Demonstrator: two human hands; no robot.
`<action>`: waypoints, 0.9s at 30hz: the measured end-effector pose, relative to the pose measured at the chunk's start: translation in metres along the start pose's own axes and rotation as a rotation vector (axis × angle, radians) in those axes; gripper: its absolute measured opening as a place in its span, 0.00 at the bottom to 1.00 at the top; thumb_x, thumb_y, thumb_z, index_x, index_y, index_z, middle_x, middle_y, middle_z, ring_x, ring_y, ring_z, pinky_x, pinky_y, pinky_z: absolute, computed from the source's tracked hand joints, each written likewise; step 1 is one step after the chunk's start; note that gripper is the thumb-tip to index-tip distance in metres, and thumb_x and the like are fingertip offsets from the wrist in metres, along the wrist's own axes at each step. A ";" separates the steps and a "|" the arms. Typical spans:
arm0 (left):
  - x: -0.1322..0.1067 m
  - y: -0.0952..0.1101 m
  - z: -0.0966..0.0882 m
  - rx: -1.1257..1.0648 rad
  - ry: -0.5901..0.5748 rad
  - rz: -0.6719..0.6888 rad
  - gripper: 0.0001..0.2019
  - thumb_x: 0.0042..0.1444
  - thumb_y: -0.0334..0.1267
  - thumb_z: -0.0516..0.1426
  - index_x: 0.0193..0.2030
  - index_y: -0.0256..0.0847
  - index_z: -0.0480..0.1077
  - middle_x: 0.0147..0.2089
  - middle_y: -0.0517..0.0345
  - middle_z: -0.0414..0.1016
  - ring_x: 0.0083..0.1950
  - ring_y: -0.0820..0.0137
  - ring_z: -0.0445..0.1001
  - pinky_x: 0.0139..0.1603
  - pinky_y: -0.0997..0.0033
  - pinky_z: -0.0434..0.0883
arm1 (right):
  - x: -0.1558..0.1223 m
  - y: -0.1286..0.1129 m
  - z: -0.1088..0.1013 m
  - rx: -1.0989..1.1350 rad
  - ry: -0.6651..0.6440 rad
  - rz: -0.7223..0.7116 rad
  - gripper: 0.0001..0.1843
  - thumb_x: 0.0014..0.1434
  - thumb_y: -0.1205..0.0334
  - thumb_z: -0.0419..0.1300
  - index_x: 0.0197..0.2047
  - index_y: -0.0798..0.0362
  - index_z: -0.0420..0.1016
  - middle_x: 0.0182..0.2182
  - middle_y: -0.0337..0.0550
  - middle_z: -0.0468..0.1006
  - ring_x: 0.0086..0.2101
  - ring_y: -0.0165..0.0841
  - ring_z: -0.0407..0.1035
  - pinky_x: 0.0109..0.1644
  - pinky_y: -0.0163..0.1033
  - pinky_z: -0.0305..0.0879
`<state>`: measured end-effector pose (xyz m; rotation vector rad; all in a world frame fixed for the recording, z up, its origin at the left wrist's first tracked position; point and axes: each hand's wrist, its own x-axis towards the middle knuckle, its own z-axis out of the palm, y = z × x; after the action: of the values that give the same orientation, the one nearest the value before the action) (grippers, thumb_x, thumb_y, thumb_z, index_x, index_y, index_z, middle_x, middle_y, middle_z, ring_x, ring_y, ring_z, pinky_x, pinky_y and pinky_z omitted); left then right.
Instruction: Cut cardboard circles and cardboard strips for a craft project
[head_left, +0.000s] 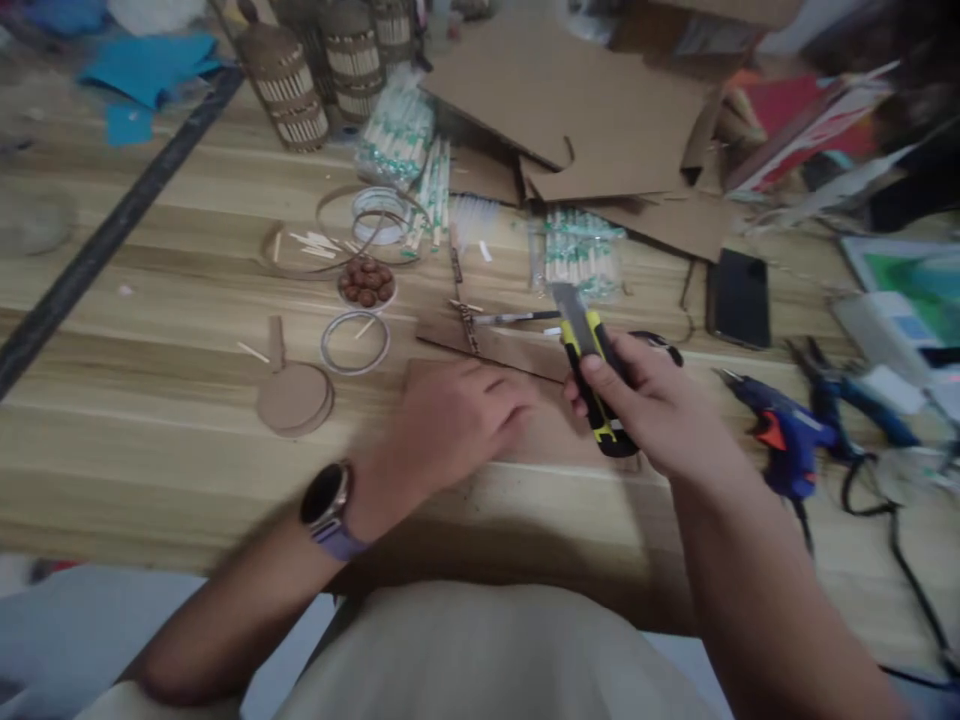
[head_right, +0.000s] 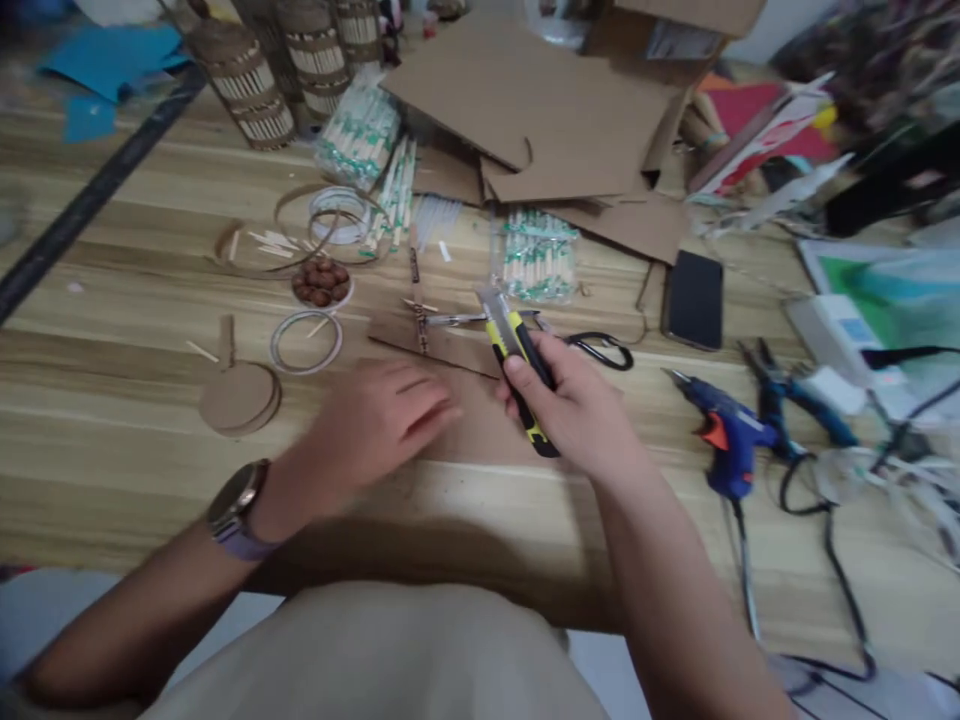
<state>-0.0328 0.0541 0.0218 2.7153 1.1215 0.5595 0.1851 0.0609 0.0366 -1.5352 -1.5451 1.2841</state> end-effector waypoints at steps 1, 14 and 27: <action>-0.003 -0.005 0.004 0.020 -0.060 0.003 0.11 0.69 0.39 0.58 0.40 0.35 0.77 0.41 0.49 0.81 0.43 0.60 0.78 0.44 0.60 0.75 | -0.002 0.004 -0.003 -0.008 -0.011 0.017 0.28 0.57 0.30 0.62 0.37 0.48 0.67 0.28 0.39 0.76 0.25 0.31 0.69 0.25 0.37 0.66; -0.008 -0.022 0.025 0.133 -0.294 0.004 0.31 0.52 0.57 0.68 0.57 0.41 0.74 0.69 0.39 0.67 0.66 0.44 0.66 0.61 0.45 0.69 | -0.023 0.028 -0.029 -0.113 -0.275 0.160 0.29 0.60 0.31 0.58 0.37 0.52 0.70 0.29 0.41 0.76 0.28 0.32 0.71 0.32 0.40 0.69; -0.013 -0.049 0.032 0.053 -0.140 0.030 0.23 0.65 0.52 0.60 0.57 0.35 0.75 0.68 0.33 0.67 0.68 0.43 0.65 0.66 0.37 0.64 | -0.033 0.026 -0.025 -0.302 -0.462 0.157 0.20 0.67 0.39 0.53 0.38 0.49 0.65 0.26 0.36 0.73 0.25 0.32 0.70 0.30 0.38 0.65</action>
<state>-0.0605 0.0794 -0.0249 2.7707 1.0772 0.3415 0.2230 0.0307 0.0290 -1.6456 -2.0153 1.6397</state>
